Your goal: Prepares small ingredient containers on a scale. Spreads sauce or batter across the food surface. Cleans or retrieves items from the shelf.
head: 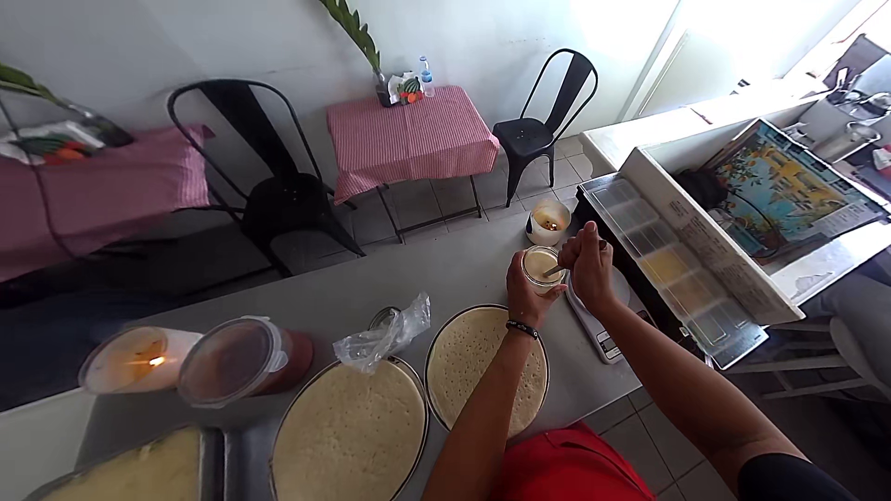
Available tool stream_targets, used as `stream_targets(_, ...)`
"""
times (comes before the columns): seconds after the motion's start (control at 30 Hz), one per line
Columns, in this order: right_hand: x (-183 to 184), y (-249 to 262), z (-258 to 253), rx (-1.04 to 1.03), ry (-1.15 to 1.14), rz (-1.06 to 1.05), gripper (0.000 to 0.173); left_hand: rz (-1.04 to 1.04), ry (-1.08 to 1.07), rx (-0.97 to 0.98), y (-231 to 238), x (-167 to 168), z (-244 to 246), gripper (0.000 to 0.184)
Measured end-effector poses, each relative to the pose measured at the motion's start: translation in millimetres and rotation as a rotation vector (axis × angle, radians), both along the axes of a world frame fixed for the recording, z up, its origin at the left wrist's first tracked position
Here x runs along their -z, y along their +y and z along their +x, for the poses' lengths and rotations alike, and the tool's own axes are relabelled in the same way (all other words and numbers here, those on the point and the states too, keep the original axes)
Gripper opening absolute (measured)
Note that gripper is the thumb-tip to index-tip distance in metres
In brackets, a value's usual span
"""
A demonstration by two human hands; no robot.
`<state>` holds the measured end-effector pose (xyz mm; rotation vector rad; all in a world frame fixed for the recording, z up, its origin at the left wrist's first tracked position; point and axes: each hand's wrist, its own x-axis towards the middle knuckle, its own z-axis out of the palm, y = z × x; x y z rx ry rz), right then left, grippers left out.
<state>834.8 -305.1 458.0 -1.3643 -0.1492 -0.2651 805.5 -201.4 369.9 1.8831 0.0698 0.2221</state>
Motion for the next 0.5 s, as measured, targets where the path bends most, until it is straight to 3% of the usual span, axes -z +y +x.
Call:
stream_targets(0.2, 19, 4, 2, -0.122, 0.073, -0.262, 0.057, 0.015, 0.027, -0.002, 0, -3, 1, 0.109)
stream_targets(0.33, 8, 4, 9, -0.096, 0.099, -0.113, 0.054, 0.009, 0.005, 0.004, 0, -1, 1, 0.111)
stream_targets(0.5, -42, -5, 8, -0.032, 0.041, 0.007, 0.055, 0.006, -0.028, -0.017, 0, 3, 1, 0.114)
